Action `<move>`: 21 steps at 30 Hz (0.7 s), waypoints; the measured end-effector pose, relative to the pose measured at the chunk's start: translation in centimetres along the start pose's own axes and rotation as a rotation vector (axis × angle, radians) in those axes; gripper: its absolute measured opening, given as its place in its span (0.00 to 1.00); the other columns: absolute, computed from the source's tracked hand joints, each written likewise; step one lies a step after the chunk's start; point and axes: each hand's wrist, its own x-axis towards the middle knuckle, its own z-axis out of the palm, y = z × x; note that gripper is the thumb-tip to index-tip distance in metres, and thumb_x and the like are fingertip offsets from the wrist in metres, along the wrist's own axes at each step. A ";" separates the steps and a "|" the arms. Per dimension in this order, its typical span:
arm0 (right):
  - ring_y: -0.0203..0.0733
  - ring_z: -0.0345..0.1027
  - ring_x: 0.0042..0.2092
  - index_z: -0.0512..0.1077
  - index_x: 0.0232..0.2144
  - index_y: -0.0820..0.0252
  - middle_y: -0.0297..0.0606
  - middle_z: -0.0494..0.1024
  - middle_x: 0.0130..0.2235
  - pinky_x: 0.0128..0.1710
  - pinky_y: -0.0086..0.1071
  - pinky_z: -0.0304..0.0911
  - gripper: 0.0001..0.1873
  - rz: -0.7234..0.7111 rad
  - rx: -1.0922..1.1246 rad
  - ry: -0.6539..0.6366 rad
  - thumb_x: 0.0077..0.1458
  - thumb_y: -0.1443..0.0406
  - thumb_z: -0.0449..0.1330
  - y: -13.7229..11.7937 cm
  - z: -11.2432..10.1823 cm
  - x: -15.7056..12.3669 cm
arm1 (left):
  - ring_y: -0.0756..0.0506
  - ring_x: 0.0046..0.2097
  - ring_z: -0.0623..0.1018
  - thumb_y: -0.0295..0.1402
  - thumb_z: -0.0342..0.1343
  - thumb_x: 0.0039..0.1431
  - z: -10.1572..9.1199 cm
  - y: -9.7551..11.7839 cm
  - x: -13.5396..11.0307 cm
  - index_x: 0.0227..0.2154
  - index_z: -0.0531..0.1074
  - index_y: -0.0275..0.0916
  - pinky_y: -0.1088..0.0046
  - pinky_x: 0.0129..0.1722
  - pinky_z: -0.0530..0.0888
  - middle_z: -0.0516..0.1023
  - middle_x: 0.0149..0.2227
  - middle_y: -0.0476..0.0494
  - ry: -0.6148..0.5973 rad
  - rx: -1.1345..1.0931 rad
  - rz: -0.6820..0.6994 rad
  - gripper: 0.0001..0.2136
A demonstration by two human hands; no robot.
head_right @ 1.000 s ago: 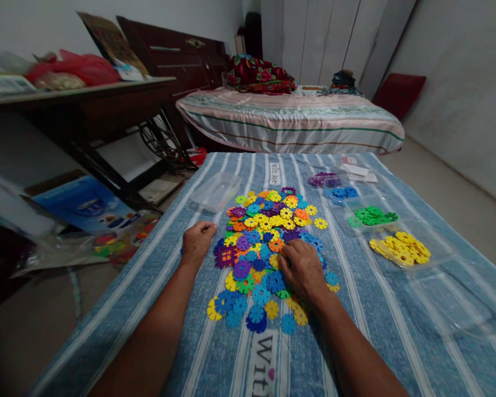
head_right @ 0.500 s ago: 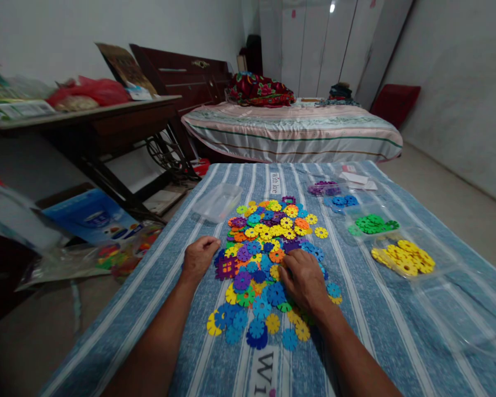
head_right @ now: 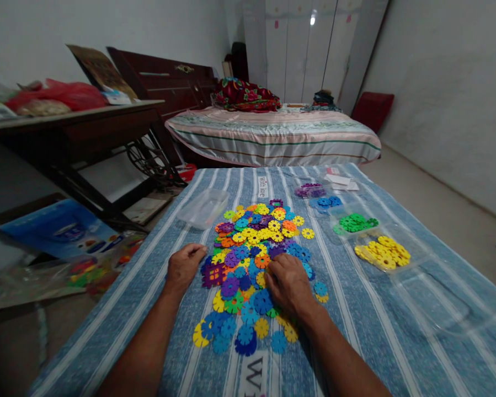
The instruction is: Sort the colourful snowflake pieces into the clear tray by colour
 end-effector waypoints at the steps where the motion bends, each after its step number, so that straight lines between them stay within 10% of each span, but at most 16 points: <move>1: 0.44 0.66 0.40 0.71 0.32 0.57 0.41 0.75 0.36 0.43 0.37 0.60 0.10 0.000 0.000 0.001 0.65 0.65 0.53 0.0 0.0 0.0 | 0.46 0.31 0.77 0.46 0.53 0.46 0.0 0.0 0.0 0.24 0.75 0.42 0.72 0.37 0.74 0.80 0.27 0.50 0.003 0.003 0.000 0.13; 21: 0.44 0.68 0.41 0.71 0.31 0.57 0.41 0.76 0.36 0.42 0.36 0.61 0.08 -0.094 0.105 -0.030 0.63 0.66 0.55 -1.5 -0.5 0.2 | 0.45 0.32 0.78 0.48 0.53 0.46 -0.1 -0.2 0.0 0.24 0.74 0.43 0.71 0.37 0.75 0.80 0.28 0.49 -0.013 0.000 0.013 0.15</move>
